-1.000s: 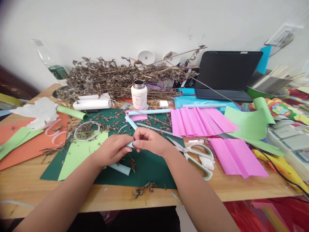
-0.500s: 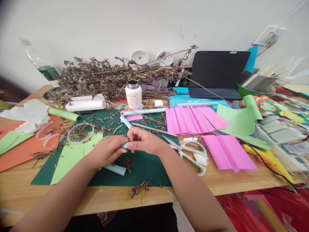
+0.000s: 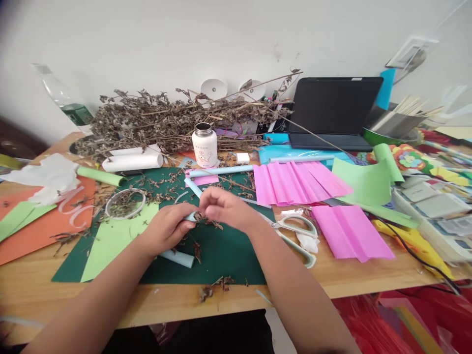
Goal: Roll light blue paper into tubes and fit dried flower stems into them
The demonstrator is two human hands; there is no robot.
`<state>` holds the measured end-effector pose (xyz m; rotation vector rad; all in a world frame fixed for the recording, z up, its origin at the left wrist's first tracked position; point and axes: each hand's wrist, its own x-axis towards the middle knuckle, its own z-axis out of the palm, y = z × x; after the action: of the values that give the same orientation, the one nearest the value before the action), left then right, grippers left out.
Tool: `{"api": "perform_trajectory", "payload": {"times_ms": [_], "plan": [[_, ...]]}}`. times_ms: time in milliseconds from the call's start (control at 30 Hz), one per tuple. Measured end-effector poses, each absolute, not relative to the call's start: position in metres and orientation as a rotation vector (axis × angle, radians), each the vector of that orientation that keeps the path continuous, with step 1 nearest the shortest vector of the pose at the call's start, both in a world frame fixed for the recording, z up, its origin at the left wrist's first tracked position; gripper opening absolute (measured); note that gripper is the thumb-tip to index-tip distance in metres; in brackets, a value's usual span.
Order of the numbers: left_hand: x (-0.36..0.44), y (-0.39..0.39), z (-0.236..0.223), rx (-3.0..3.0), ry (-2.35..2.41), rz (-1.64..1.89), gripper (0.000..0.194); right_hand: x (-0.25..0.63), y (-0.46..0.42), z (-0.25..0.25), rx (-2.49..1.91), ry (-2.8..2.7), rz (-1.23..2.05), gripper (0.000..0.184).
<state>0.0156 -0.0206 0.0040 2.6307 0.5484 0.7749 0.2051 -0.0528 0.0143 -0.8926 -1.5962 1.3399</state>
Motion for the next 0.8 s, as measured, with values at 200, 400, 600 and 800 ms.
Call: {"api": "perform_trajectory", "payload": {"times_ms": [200, 400, 600, 800], "plan": [[0.019, -0.021, -0.004, 1.737, 0.414, 1.234, 0.019, 0.247, -0.039, 0.009, -2.047, -1.849, 0.269, 0.021], [0.027, -0.026, 0.000, 1.502, 0.269, 1.185, 0.019, 0.239, -0.032, -0.006, -2.165, -1.979, 0.186, 0.012], [0.025, -0.025, -0.001, 1.481, 0.265, 1.185, 0.018, 0.242, -0.033, -0.002, -2.059, -1.879, 0.250, 0.009], [0.026, -0.023, -0.002, 1.469, 0.271, 1.203, 0.018, 0.246, -0.037, 0.005, -1.799, -1.694, 0.404, 0.010]]}}
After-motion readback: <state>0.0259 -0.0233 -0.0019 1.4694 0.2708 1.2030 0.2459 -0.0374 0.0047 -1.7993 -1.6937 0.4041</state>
